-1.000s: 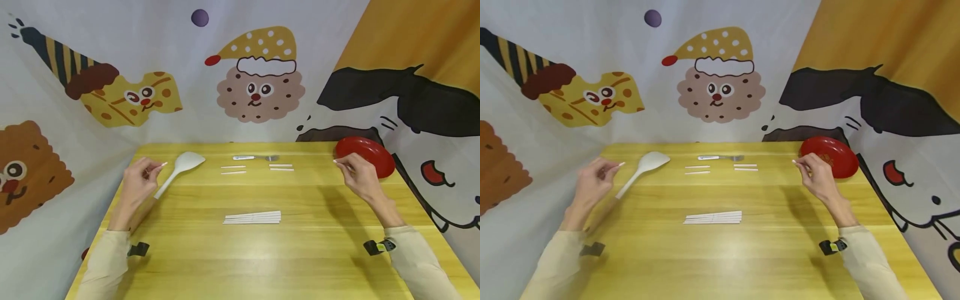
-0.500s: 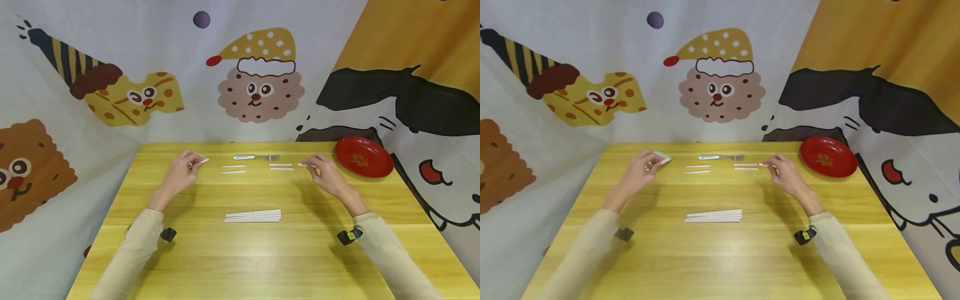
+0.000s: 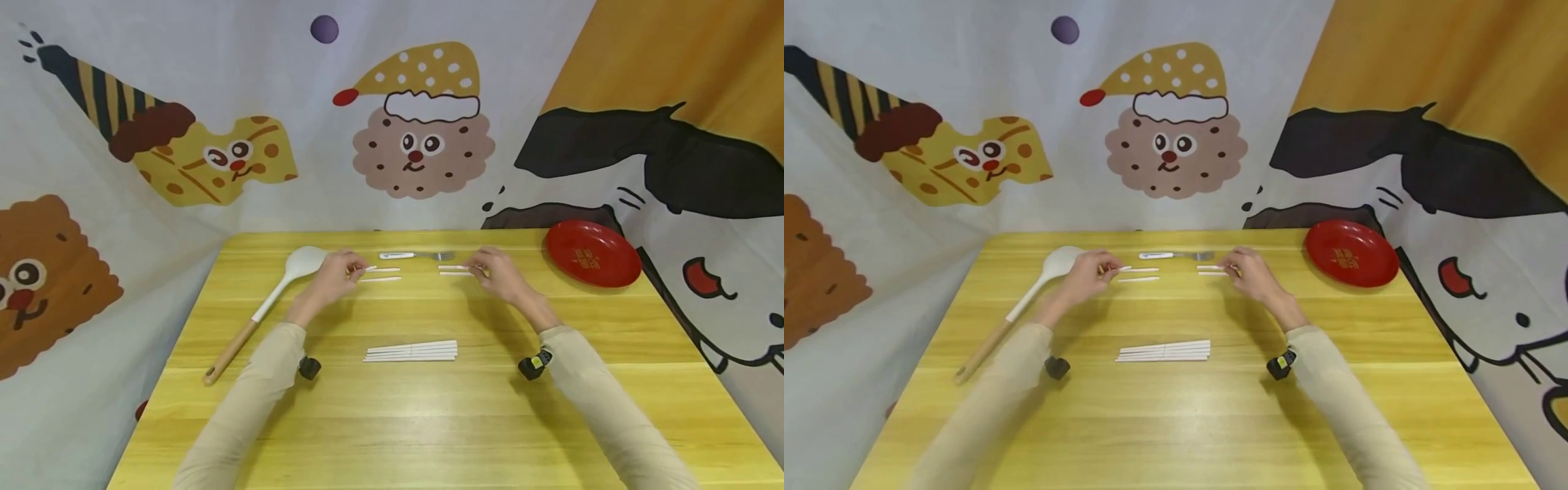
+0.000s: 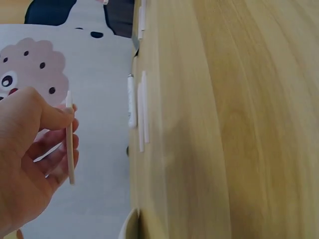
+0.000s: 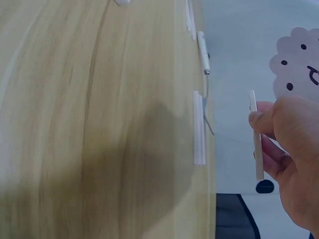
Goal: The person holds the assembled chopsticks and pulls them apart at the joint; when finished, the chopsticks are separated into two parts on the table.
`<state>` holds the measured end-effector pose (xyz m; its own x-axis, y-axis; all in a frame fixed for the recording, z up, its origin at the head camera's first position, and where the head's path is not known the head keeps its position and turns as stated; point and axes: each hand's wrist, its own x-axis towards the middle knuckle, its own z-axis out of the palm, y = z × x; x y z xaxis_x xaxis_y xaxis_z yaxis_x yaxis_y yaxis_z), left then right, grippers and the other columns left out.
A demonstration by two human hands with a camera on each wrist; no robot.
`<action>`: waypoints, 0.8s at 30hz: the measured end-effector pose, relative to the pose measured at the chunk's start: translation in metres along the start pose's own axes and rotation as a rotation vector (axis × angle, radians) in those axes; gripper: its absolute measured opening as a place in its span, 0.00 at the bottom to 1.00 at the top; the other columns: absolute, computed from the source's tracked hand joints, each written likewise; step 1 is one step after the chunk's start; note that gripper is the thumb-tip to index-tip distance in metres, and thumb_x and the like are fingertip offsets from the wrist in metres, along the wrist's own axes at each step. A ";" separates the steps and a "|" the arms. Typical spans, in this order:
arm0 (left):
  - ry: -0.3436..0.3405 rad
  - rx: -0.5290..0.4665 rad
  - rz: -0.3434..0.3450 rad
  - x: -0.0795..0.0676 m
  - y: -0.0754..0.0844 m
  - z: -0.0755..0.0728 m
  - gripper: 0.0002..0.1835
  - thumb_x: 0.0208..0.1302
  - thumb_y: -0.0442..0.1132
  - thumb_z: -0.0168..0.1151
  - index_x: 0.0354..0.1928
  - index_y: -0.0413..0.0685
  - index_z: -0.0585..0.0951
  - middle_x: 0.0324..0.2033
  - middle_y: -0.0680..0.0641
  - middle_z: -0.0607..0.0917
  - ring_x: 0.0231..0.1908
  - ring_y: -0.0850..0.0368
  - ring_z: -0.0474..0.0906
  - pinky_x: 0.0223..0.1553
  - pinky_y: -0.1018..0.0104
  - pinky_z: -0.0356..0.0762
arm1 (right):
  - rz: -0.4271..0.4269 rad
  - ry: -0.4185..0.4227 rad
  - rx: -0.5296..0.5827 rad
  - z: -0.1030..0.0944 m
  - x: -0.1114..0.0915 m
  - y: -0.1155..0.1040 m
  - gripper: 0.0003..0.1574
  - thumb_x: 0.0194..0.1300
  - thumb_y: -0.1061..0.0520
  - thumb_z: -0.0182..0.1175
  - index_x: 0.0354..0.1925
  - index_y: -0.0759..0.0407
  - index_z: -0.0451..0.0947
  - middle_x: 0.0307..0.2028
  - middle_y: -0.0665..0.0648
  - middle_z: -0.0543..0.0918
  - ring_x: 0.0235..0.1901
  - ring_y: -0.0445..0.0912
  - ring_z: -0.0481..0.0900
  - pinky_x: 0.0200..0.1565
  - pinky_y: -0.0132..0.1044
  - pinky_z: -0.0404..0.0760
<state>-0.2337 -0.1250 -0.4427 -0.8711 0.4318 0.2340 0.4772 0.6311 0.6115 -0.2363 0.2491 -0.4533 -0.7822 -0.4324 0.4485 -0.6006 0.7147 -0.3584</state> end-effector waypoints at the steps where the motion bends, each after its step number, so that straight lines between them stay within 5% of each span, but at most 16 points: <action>1: -0.016 -0.003 -0.007 0.002 0.000 0.002 0.10 0.70 0.29 0.60 0.48 0.37 0.86 0.41 0.42 0.85 0.40 0.50 0.80 0.41 0.59 0.82 | 0.005 -0.008 0.004 0.002 0.001 0.000 0.07 0.62 0.70 0.67 0.39 0.64 0.87 0.35 0.61 0.86 0.36 0.55 0.83 0.40 0.49 0.84; 14: -0.165 0.027 -0.030 0.019 -0.005 0.039 0.14 0.69 0.28 0.56 0.51 0.40 0.86 0.43 0.44 0.84 0.42 0.52 0.80 0.42 0.63 0.82 | 0.102 -0.147 0.055 0.031 0.004 0.007 0.07 0.63 0.68 0.66 0.40 0.62 0.87 0.37 0.61 0.86 0.38 0.53 0.84 0.41 0.46 0.86; 24: -0.193 0.042 -0.005 0.024 -0.007 0.057 0.12 0.67 0.26 0.59 0.46 0.41 0.88 0.40 0.46 0.85 0.41 0.54 0.80 0.44 0.64 0.82 | 0.106 -0.175 0.062 0.043 0.002 0.005 0.07 0.63 0.69 0.66 0.40 0.63 0.87 0.40 0.62 0.87 0.38 0.52 0.84 0.42 0.46 0.85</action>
<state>-0.2518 -0.0825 -0.4842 -0.8368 0.5417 0.0798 0.4811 0.6577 0.5796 -0.2477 0.2283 -0.4896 -0.8554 -0.4489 0.2586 -0.5179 0.7284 -0.4486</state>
